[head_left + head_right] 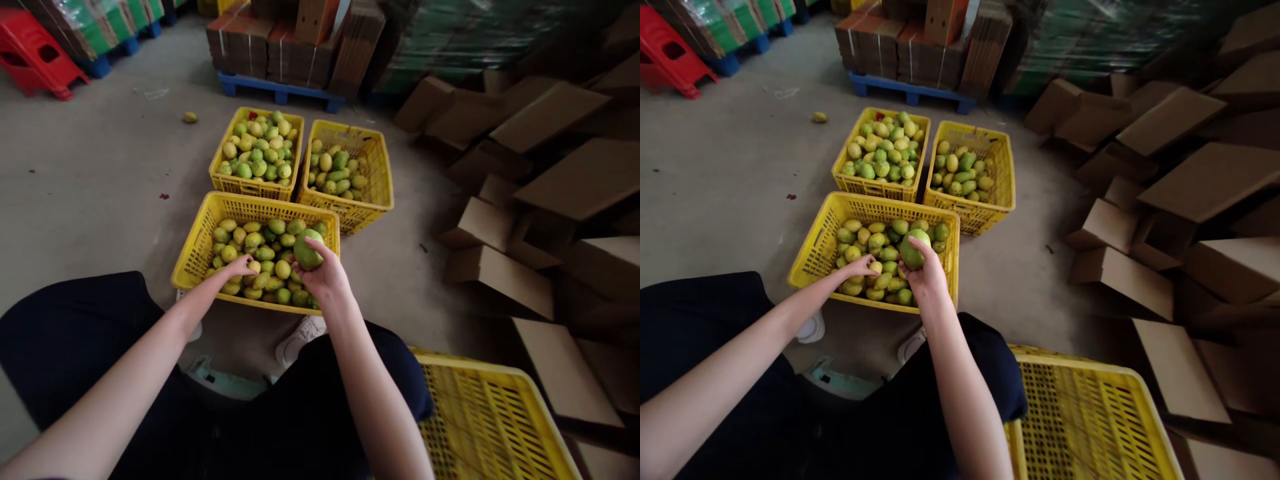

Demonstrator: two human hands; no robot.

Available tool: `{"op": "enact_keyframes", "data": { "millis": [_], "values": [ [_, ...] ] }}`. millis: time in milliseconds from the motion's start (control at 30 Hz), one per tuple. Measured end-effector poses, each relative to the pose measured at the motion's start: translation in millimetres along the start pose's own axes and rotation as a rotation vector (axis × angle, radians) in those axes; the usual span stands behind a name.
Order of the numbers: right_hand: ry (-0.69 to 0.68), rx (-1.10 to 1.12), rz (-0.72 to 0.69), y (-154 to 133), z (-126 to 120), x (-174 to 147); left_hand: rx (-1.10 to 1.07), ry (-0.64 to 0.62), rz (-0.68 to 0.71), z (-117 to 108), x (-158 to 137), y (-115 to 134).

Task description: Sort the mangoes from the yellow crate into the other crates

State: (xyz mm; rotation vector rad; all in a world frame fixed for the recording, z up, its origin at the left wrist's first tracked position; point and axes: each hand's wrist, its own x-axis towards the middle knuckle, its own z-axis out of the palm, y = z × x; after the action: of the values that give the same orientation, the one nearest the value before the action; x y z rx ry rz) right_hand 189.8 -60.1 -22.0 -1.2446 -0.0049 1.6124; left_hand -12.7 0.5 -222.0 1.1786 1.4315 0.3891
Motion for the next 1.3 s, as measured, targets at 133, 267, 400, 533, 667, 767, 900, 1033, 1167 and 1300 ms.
{"op": "enact_keyframes", "data": {
  "millis": [133,267,400,533,667,767,900,1033,1167,1300],
  "values": [
    [-0.057,0.077,-0.034,-2,-3,5,-0.183,-0.101,-0.09,-13,-13,41],
    [-0.155,0.037,-0.022,-4,2,6,-0.404,-0.224,-0.064,-42,-40,111],
    [-0.167,-0.011,-0.078,3,17,2,-0.719,-0.287,-0.053,-71,-90,174],
    [-0.281,-0.058,-0.141,21,32,-8,-0.924,-0.12,0.02,-89,-132,196],
    [-0.374,-0.217,-0.397,34,37,-14,-1.068,-0.116,-0.041,-92,-140,186],
    [-0.407,-0.368,-0.652,36,36,-13,-1.137,-0.057,-0.074,-87,-133,172],
    [-0.409,-0.435,-0.803,36,33,-4,-1.246,0.034,-0.025,-78,-126,161],
    [-0.329,-0.393,-0.729,32,34,6,-1.238,-0.08,0.091,-69,-127,166],
    [-0.256,-0.164,-0.577,20,38,15,-1.161,-0.222,0.125,-61,-126,173],
    [-0.246,0.011,-0.51,8,40,19,-1.113,-0.362,0.121,-57,-124,172]
  ]
}}
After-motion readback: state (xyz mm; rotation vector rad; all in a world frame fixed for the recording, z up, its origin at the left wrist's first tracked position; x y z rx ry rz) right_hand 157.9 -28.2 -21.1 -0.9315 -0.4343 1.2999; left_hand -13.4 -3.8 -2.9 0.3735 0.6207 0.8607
